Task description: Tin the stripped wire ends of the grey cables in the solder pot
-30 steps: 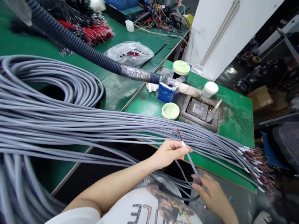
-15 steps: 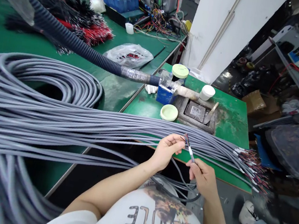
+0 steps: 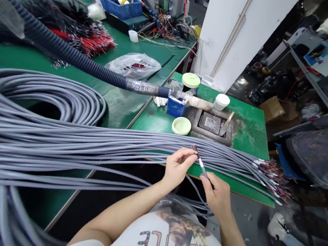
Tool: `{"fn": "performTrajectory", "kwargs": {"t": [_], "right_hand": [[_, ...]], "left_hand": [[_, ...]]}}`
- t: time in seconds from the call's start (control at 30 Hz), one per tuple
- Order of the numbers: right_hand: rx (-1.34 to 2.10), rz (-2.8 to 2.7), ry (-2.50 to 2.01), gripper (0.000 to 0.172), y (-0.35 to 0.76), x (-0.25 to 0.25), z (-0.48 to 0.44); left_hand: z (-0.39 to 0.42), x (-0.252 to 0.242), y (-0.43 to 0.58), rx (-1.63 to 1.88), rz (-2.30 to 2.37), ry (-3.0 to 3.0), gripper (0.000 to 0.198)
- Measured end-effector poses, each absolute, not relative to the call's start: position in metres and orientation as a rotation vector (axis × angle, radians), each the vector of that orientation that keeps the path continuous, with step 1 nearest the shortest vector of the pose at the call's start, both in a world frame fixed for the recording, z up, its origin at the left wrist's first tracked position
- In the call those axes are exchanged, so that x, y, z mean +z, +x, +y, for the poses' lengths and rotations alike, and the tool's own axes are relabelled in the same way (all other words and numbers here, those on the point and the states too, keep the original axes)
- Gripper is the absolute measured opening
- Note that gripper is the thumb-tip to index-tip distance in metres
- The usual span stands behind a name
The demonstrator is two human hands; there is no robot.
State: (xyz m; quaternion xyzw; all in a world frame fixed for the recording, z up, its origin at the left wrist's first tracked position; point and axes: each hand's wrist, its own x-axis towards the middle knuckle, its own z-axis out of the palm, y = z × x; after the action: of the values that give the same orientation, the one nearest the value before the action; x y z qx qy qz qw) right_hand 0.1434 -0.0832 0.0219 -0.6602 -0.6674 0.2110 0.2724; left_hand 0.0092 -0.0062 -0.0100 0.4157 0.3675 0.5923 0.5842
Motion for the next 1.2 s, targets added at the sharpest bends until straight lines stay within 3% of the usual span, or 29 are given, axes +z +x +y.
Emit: {"fn": "performTrajectory", "kwargs": {"t": [0.4,0.47,0.63,0.73,0.87,1.03,1.2], "right_hand": [[0.405,-1.976,-1.780,0.026,0.146,0.014,-0.086],[0.536,-1.857,-1.774,0.025,0.145,0.016,-0.085],[1.344,-1.194,-1.504,0.037,0.146,0.017,-0.077],[1.479,-0.959,-1.263,0.043,0.147,0.013,-0.070],[1.316,-0.907,-1.205,0.031,0.142,0.005,-0.065],[0.861,-1.163,-1.317,0.019,0.140,0.004,-0.059],[0.494,-1.469,-1.237,0.024,0.142,0.011,-0.046]], "left_hand": [[0.008,-0.001,-0.003,1.178,0.861,0.867,0.017],[0.008,0.002,-0.005,1.182,0.874,0.927,0.017],[-0.004,0.000,-0.001,1.311,0.801,1.362,0.008],[-0.014,-0.006,0.005,1.358,0.653,1.529,0.002],[-0.021,-0.011,0.015,1.325,0.670,1.281,0.005],[-0.019,-0.011,0.022,1.194,0.669,0.839,0.012],[-0.012,-0.010,0.020,1.221,0.750,0.788,0.018]]}}
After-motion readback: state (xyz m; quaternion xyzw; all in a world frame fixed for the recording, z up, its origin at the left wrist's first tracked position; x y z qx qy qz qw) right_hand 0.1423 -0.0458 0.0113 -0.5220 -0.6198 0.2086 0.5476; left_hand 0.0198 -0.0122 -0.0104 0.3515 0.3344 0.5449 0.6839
